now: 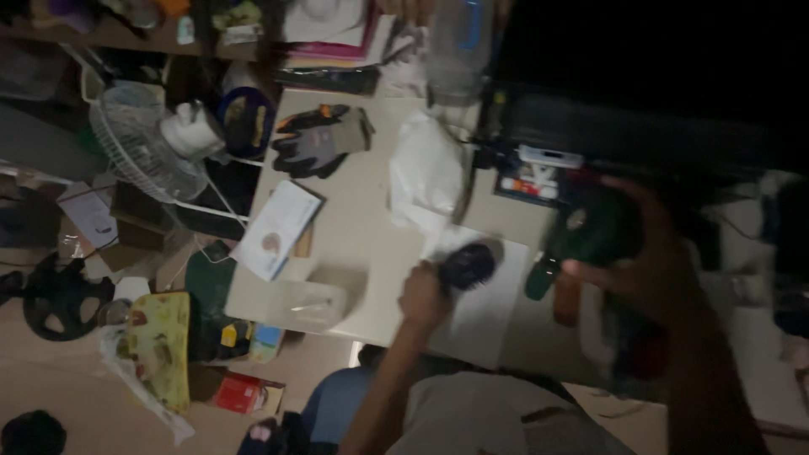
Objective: The person picks up and moves various items on a cluttered desk, including a computer mouse, a small green fan, scissors, and several small boxes, placing some into a white plastic bin.
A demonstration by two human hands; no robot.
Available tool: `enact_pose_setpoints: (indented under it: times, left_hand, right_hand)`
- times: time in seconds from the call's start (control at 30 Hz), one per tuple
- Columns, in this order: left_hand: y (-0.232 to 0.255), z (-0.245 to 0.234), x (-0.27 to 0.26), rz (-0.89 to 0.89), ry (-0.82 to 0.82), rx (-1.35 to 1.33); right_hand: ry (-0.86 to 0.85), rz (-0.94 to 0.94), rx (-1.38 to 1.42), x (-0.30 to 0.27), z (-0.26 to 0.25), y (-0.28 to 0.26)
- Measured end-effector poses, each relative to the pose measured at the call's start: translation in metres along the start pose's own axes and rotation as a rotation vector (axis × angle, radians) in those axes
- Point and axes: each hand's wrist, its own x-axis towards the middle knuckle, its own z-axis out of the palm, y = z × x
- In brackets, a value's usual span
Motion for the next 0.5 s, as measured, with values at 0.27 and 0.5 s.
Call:
enact_pose_setpoints:
  times: [0.27,0.5]
  left_hand:
    - [-0.024,0.038,0.022,0.198,0.014,-0.113]
    - [-0.067,0.000,0.030,0.262,0.149,-0.366]
  right_hand:
    - [-0.017,0.105,-0.007,0.020,0.036,-0.036]
    - [-0.001,0.220,-0.140,0.043,0.041,-0.033]
